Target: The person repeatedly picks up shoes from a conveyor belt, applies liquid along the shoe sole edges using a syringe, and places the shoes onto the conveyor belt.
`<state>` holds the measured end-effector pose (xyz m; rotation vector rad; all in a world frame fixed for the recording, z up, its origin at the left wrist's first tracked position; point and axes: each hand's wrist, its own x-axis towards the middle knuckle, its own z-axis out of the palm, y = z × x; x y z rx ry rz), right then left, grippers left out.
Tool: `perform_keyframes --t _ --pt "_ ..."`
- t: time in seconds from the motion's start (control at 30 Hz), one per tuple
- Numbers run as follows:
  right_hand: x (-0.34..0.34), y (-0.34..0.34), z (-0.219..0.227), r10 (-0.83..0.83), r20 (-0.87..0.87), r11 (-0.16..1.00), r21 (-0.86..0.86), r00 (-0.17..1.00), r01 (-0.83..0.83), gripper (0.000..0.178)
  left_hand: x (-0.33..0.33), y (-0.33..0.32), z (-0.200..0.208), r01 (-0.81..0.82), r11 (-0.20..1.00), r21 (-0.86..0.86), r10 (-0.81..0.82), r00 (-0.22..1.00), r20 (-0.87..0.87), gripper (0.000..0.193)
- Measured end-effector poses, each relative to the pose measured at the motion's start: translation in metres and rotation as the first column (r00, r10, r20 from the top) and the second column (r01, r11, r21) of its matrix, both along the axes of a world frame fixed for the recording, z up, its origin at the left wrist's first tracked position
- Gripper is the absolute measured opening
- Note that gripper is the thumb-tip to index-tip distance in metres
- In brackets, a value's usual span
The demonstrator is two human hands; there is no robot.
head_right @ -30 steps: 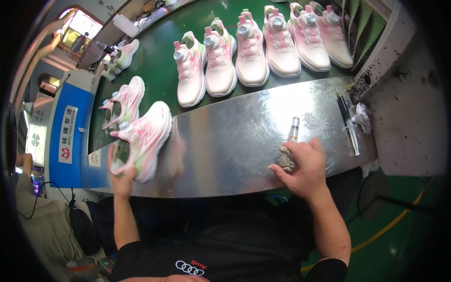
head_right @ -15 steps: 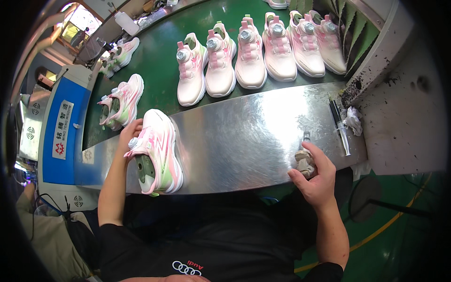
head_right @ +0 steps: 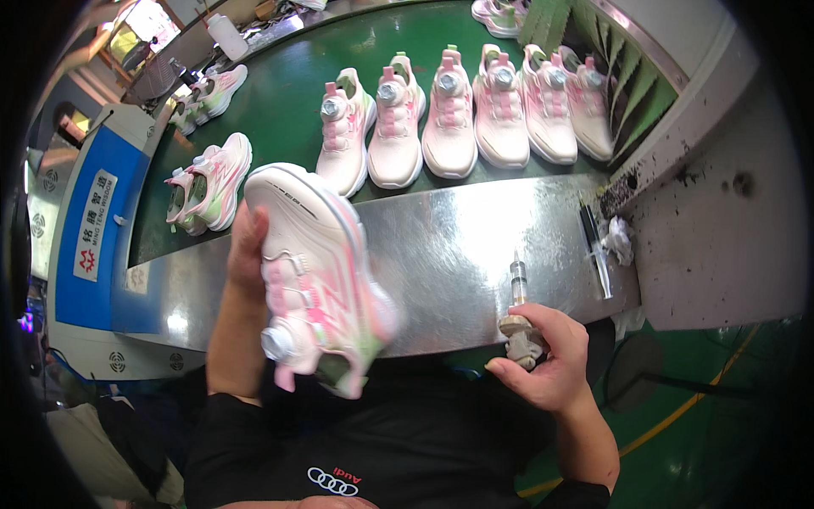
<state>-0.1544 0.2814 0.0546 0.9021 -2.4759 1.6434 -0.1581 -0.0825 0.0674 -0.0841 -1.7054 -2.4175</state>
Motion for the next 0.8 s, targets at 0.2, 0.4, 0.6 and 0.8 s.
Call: perform_keyframes --t 0.2,0.4,0.6,0.8 --pt "-0.007 -0.029 0.026 0.366 0.221 0.821 -0.533 0.904 -0.202 0.062 0.000 0.018 -0.027 0.060 0.946 0.319 -0.033 0.996 -0.087 0.055" --pt "-0.009 -0.071 0.055 0.663 0.232 0.557 -0.788 0.712 -0.262 0.068 0.020 0.014 -0.031 0.134 0.914 0.383 -0.085 0.986 -0.141 0.063" --pt "-0.006 -0.105 0.075 0.670 0.167 0.591 -0.709 0.723 -0.384 0.055 0.024 0.010 -0.029 0.251 0.943 0.220 -0.207 0.957 -0.202 0.068" --pt "-0.001 -0.110 0.080 0.699 0.232 0.585 -0.730 0.676 -0.355 0.055 0.027 0.012 -0.022 0.355 0.914 0.195 -0.288 0.908 -0.304 0.065"
